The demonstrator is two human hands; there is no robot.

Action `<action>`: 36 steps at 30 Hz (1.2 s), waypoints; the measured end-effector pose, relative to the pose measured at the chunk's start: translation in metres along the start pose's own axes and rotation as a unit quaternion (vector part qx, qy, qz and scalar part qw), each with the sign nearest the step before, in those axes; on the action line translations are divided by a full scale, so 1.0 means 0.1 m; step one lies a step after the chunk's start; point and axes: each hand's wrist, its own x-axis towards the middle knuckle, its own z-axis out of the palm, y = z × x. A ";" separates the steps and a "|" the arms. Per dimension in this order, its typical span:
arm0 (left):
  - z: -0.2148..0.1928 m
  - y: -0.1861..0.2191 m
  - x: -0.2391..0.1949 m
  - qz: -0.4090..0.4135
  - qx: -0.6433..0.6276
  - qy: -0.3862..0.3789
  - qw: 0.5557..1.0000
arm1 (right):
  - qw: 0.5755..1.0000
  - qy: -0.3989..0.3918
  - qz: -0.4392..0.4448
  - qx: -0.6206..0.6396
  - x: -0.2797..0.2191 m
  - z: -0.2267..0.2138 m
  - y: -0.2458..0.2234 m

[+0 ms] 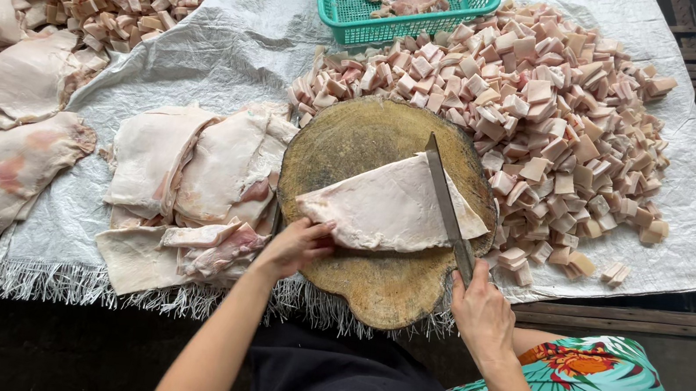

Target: The person chops large pieces of processed animal skin into smaller cubes using a cleaver on a wooden cutting board.

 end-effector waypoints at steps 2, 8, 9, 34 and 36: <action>0.22 -0.12 0.07 0.051 -0.073 0.014 0.996 | 1.000 -0.001 0.004 0.014 -0.02 0.01 0.00; 0.19 -0.24 0.52 0.064 -0.014 0.089 0.994 | 0.999 0.013 0.000 0.033 -0.02 0.01 0.03; 0.01 -0.25 0.57 0.077 -0.011 0.059 0.995 | 1.000 0.005 0.004 0.026 -0.02 0.02 0.03; -0.36 0.14 0.95 0.305 0.377 0.249 0.839 | 0.960 -0.196 -0.075 0.185 -0.29 0.33 -1.00; -0.35 0.17 0.96 0.283 0.422 0.219 0.833 | 0.958 -0.176 -0.100 0.202 -0.24 0.17 -1.08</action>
